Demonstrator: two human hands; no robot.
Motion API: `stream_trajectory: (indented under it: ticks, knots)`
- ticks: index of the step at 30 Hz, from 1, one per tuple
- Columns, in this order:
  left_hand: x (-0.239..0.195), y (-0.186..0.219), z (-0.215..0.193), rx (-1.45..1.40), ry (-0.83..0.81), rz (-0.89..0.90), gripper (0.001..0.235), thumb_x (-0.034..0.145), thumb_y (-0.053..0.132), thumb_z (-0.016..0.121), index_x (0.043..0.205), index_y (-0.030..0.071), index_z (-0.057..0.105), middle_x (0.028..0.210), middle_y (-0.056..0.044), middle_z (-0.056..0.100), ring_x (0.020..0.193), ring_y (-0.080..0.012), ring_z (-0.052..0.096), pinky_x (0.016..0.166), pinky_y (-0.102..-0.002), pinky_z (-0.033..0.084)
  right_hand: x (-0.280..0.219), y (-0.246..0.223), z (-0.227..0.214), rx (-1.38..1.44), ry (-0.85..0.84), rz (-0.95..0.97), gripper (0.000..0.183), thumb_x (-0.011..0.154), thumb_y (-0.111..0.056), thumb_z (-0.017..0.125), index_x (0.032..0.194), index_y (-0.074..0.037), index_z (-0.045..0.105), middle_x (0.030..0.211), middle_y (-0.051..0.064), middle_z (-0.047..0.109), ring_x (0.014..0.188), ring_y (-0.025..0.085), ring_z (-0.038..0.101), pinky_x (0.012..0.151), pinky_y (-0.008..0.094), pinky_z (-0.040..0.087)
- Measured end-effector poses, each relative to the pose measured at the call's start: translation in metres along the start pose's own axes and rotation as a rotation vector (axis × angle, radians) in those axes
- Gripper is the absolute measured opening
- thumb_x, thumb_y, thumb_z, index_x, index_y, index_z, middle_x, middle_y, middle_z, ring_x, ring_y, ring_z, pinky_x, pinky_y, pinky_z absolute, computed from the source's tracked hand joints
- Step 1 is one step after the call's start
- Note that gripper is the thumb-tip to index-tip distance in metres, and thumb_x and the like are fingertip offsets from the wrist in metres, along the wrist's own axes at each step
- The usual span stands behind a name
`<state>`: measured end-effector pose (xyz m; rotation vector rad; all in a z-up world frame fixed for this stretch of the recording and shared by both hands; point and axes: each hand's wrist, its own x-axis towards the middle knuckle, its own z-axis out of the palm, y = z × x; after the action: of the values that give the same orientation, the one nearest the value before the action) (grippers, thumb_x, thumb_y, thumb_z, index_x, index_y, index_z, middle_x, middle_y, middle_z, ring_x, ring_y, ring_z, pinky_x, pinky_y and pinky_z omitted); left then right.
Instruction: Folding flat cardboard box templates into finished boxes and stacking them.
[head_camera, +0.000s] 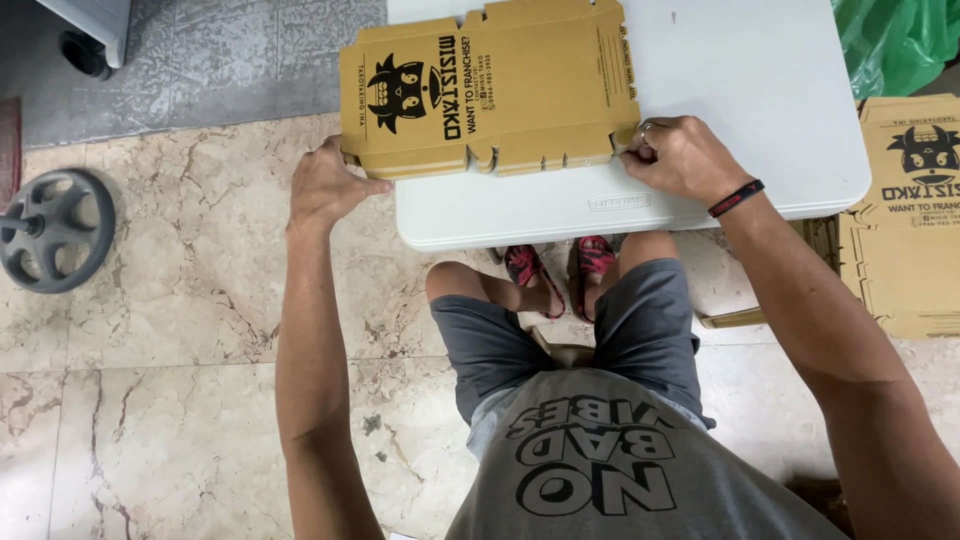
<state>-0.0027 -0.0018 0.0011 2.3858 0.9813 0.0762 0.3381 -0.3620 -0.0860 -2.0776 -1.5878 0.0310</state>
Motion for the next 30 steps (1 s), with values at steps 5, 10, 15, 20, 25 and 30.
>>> stream_trajectory:
  ticks: [5,10,15,20,25,30]
  knots:
    - [-0.002,0.012,-0.004,-0.002,-0.021,-0.036,0.078,0.069,0.026,0.095,0.131,-0.005,0.060,0.113,-0.016,0.074,0.118,-0.0393,0.066,0.100,-0.054,0.051,0.008,-0.021,-0.018,0.170,-0.028,0.036,0.012,0.089,-0.004,0.079,0.088,0.007,0.075,0.075,0.024,0.071,0.072,0.039,0.072,0.066,0.043,0.057]
    - [0.010,0.000,0.002,0.026,-0.040,-0.085,0.076,0.067,0.027,0.094,0.129,-0.003,0.061,0.111,-0.011,0.075,0.116,-0.0371,0.067,0.097,-0.055,0.052,0.014,-0.041,-0.030,0.257,-0.043,0.120,0.017,0.088,-0.002,0.083,0.089,0.013,0.073,0.075,0.028,0.070,0.072,0.039,0.072,0.066,0.042,0.057]
    - [-0.004,0.022,-0.010,0.048,-0.070,-0.080,0.073,0.070,0.032,0.093,0.130,0.002,0.063,0.115,-0.009,0.075,0.120,-0.0353,0.066,0.100,-0.055,0.050,0.008,-0.035,-0.023,0.190,-0.021,0.108,0.021,0.085,-0.006,0.085,0.090,0.011,0.074,0.077,0.027,0.071,0.074,0.041,0.072,0.067,0.044,0.058]
    - [-0.032,0.074,-0.064,0.089,-0.239,-0.173,0.125,0.076,0.047,0.089,0.163,-0.001,0.014,0.159,-0.022,0.043,0.148,-0.0419,0.038,0.120,-0.060,0.031,0.011,-0.044,-0.029,0.097,-0.014,0.099,0.020,0.088,-0.013,0.085,0.089,0.005,0.077,0.079,0.024,0.073,0.076,0.037,0.074,0.068,0.042,0.059]
    - [0.017,0.108,-0.086,-0.136,-0.011,0.022,0.089,0.097,0.052,0.068,0.161,0.016,0.019,0.169,-0.012,0.021,0.154,-0.0349,0.021,0.124,-0.052,0.024,-0.026,-0.067,-0.038,-0.102,0.164,0.171,0.011,0.097,-0.011,0.077,0.101,-0.002,0.081,0.096,0.017,0.078,0.084,0.028,0.075,0.075,0.040,0.058]
    - [0.135,0.153,-0.014,0.140,-0.022,0.428,0.077,0.100,0.066,0.031,0.150,0.010,0.047,0.156,-0.016,0.045,0.141,-0.0345,0.043,0.116,-0.060,0.028,0.005,-0.165,0.031,-0.047,0.202,0.003,0.015,0.099,-0.012,0.068,0.103,-0.001,0.078,0.097,0.014,0.079,0.067,0.025,0.072,0.056,0.038,0.057]
